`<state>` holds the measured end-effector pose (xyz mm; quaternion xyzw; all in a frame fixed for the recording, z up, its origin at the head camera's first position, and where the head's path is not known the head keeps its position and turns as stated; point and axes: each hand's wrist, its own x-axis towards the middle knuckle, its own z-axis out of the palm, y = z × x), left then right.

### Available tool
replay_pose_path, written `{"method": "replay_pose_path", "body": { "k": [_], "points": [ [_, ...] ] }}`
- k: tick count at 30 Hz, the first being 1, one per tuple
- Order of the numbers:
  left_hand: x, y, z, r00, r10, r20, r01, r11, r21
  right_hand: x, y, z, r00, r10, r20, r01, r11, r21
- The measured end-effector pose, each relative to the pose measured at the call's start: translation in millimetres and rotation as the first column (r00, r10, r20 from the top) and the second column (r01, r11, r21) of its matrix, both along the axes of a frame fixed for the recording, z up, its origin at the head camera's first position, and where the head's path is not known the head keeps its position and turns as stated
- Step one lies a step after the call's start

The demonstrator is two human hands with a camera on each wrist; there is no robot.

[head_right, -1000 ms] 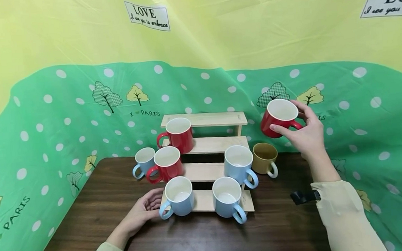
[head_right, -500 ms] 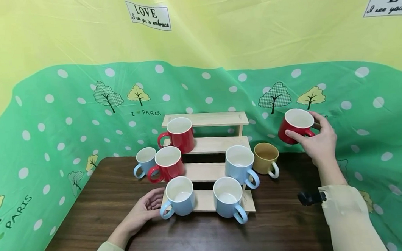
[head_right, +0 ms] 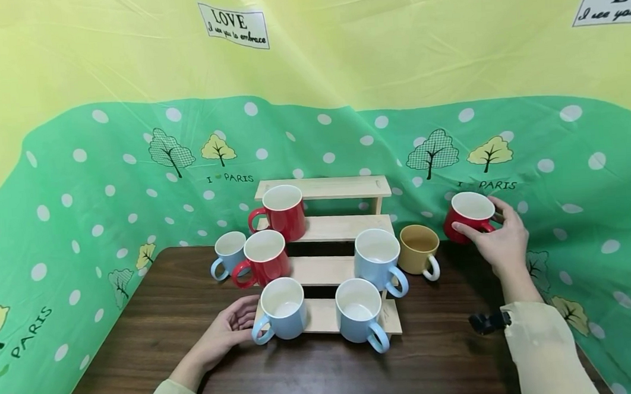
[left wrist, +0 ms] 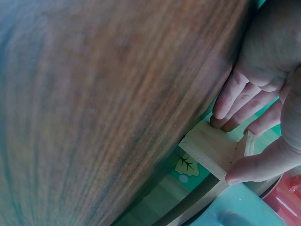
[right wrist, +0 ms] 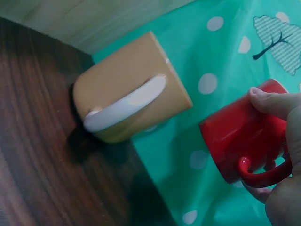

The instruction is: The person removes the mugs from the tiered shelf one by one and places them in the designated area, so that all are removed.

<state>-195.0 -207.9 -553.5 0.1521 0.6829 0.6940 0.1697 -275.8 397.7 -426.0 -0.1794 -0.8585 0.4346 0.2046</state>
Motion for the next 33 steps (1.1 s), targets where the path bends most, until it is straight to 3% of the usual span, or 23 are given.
{"method": "replay_pose_path", "body": {
  "k": [21, 33],
  "points": [
    [2.0, -2, 1.3, 1.000, -0.015, -0.025, 0.016, 1.000, 0.016, 1.5, 12, -64.4, 0.996, 0.045, 0.076, -0.049, 0.998, 0.049],
    [0.9, 0, -0.9, 1.000, -0.019, -0.025, 0.019, 0.999, 0.025, 7.1, 11, -76.7, 0.995, 0.051, 0.090, -0.052, 0.999, 0.008]
  ]
}}
